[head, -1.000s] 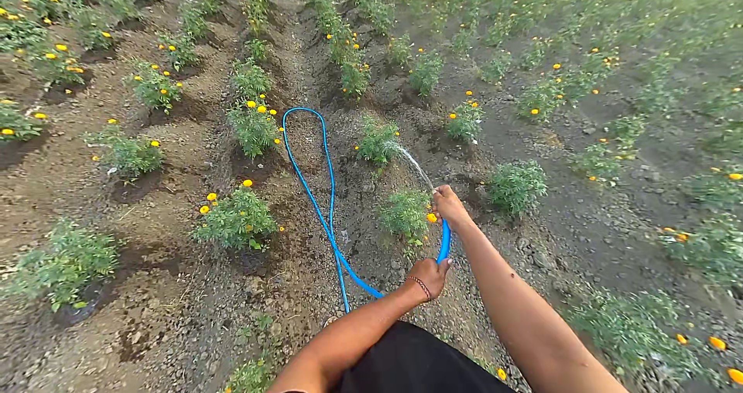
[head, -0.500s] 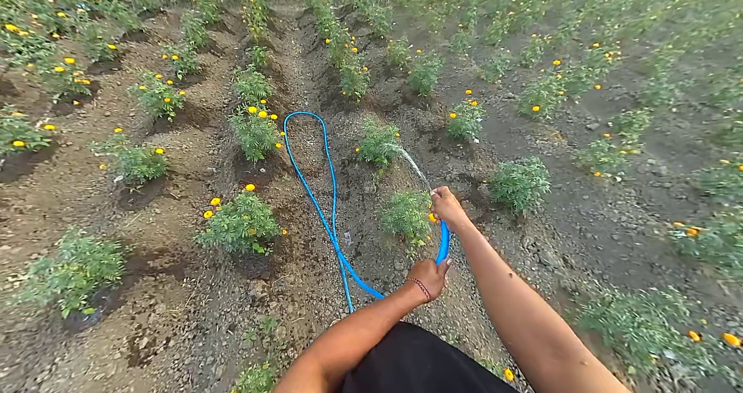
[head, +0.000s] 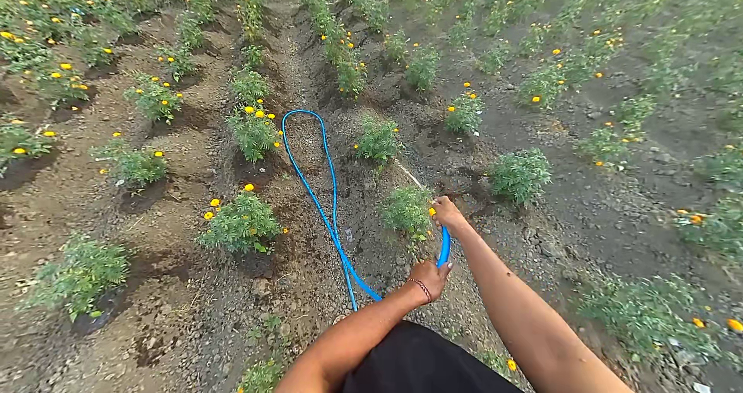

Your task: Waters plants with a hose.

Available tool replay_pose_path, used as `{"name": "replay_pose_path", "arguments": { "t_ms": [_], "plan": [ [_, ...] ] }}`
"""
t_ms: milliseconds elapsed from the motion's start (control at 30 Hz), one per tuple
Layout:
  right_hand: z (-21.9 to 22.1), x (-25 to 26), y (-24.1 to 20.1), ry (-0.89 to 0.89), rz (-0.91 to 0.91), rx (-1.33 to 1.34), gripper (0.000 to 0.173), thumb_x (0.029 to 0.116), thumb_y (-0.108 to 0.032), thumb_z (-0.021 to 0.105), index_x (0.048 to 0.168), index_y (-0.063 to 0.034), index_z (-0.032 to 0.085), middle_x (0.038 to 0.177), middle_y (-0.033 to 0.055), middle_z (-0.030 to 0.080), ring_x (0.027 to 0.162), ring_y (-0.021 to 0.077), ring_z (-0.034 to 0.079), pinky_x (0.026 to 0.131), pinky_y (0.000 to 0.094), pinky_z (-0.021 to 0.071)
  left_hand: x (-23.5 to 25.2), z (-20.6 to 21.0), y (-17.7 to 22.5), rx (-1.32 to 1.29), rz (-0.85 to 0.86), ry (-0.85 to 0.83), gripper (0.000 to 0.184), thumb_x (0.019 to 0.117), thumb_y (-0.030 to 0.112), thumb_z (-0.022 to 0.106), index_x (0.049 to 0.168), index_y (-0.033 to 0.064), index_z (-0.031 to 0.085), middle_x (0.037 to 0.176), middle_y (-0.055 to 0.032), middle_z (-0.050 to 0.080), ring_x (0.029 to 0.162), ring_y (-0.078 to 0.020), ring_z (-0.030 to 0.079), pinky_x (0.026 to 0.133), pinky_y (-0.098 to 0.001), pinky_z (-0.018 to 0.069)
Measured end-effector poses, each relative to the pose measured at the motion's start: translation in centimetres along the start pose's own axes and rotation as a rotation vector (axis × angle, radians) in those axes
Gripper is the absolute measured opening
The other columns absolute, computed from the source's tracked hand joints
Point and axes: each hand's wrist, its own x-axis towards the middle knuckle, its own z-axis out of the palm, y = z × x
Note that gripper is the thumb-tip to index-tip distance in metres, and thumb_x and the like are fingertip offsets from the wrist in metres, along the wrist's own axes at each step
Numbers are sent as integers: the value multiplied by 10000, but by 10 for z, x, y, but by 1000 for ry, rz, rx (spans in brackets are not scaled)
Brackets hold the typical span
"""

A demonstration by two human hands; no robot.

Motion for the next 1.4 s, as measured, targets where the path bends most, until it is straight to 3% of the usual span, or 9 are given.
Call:
{"name": "replay_pose_path", "arguments": {
  "t_ms": [600,700,933,1400],
  "plan": [
    [6,4,13,-50,22,-36,334,1142,-270,330,1412,-94,416,870,69,485,574,145,492,535,308,462,-7,5,1,10,-36,-34,649,1132,443,270,1051,-98,619,1002,-256,635,942,-366,651,872,-543,510],
    [8,0,8,-65,-4,-31,322,1142,-277,332,1393,-94,419,848,59,466,558,140,473,526,303,453,-7,5,-1,-3,-37,-25,647,1132,444,265,1033,-89,617,969,-240,630,893,-349,649,842,-530,515],
    [12,-5,-6,-73,-49,10,324,1140,-285,351,1390,-94,423,825,54,466,517,128,454,483,286,439,-9,3,-4,-24,-16,23,650,1130,448,281,1008,-92,620,960,-243,627,915,-358,642,857,-539,508],
    [18,-13,-14,-47,-93,7,324,1141,-277,347,1396,-95,431,839,57,477,535,133,474,494,292,447,-13,1,-8,-39,-25,45,658,1131,449,272,1009,-93,626,967,-246,633,920,-361,646,861,-539,507]
  ]
}}
